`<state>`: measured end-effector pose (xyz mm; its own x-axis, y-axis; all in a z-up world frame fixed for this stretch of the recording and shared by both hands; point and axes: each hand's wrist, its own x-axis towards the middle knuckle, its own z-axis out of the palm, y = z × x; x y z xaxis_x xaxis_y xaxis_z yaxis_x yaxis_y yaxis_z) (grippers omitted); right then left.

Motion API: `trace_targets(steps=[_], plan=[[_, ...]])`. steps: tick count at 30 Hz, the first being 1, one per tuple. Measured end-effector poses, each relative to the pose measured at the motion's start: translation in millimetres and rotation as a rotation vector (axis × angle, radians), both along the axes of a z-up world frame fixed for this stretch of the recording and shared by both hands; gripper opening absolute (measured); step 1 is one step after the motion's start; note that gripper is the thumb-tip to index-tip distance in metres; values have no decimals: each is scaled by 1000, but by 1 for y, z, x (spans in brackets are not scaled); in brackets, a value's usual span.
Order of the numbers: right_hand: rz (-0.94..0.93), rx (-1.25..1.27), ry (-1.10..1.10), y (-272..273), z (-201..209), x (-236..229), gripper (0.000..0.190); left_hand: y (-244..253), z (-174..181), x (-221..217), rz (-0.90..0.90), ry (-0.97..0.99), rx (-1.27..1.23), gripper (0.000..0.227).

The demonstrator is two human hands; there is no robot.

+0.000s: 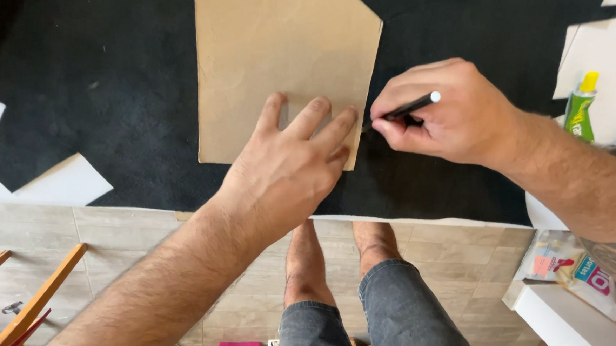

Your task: Trace a paper pattern onto a piece of leather using a pen.

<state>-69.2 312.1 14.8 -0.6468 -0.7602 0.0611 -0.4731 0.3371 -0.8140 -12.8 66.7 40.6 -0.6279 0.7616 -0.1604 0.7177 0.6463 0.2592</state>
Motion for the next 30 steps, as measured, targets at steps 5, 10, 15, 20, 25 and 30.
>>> trace_targets(steps=[5,10,15,20,25,30], plan=[[47,-34,80,0,5,-9,16,11,-23,-5,98,30,147,23],[48,-32,36,5,4,-41,14,16,-16,-28,203,105,172,43],[78,63,116,13,1,-82,10,21,-14,-35,201,63,76,45],[94,71,114,17,3,-109,11,24,-11,-38,231,-12,111,39],[-26,-112,-66,55,20,-75,7,18,-8,-28,275,39,76,46],[-272,-202,-509,97,15,51,14,14,6,-16,1169,51,42,107]])
